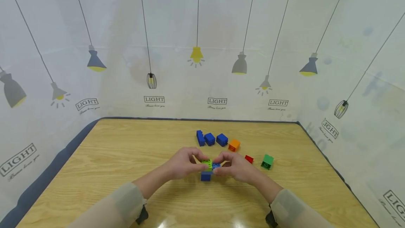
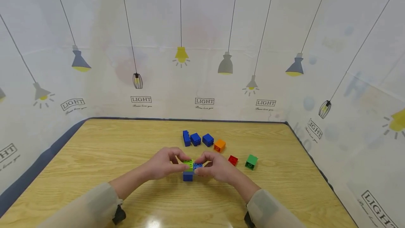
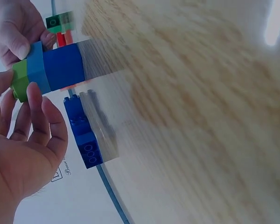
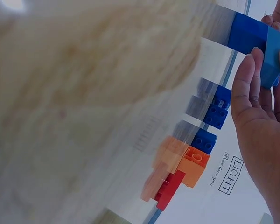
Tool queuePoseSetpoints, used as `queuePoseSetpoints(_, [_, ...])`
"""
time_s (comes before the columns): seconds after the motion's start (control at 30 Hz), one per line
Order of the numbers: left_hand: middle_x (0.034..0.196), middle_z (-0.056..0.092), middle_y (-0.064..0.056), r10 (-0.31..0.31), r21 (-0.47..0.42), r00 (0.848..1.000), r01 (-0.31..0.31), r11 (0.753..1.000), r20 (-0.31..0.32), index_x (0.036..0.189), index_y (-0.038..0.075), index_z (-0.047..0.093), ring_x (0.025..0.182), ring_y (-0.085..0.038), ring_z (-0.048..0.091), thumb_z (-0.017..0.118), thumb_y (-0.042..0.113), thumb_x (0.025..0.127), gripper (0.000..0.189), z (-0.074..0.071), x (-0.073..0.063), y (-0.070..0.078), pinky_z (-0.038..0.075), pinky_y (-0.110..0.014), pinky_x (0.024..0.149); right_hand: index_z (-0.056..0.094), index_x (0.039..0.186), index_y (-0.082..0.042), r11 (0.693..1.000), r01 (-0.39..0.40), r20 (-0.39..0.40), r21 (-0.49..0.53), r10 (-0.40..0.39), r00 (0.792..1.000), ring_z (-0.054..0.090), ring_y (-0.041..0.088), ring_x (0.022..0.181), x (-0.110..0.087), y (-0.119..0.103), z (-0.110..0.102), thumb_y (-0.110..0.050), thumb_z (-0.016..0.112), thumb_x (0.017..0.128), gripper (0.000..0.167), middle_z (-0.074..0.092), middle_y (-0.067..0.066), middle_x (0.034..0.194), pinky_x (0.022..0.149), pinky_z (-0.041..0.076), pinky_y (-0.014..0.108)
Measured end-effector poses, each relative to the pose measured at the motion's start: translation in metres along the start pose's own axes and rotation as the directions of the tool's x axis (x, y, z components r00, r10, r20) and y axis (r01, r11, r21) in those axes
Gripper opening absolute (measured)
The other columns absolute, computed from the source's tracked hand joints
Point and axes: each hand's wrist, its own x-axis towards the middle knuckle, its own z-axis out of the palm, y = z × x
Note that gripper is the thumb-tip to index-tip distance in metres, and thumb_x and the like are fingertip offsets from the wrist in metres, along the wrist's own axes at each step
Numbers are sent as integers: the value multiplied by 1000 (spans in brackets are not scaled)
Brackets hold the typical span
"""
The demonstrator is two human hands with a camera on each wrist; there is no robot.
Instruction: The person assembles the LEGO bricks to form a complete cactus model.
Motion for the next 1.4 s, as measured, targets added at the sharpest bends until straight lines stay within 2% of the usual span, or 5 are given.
queuePoseSetpoints(0.33, [107,77,2,37,31,999,-37,999,11,117,17,82,78,-15,65,84,26,98,21,-2,2,1,56,-29,67,70,123,-9,1000,8,7,2,-8,1000,75,22,97,-2,-1,-1,-26,82,101,30,71,10,123,88,65,37])
queuePoseSetpoints(0.77, [107,77,2,25,37,1000,-25,999,8,117,17,82,77,-14,64,84,27,98,21,-2,3,1,55,-29,67,70,123,-8,1000,17,12,16,-17,1000,74,22,96,0,0,-2,-23,81,102,28,70,11,122,87,65,37])
queuePoseSetpoints(1.17, [106,77,1,12,16,999,-13,1000,45,117,17,81,91,-22,68,85,25,98,21,-4,3,1,59,-30,74,70,122,-8,1000,7,12,22,-7,1000,74,23,96,-2,-1,-1,-23,81,102,28,71,10,122,89,65,36])
queuePoseSetpoints(1.4, [112,73,-2,38,19,997,-39,999,61,123,20,78,87,-17,71,83,26,100,24,-5,1,-1,61,-30,76,69,123,-7,999,12,23,30,-12,1000,75,23,96,-2,-2,-1,-22,80,103,27,69,12,123,88,66,38])
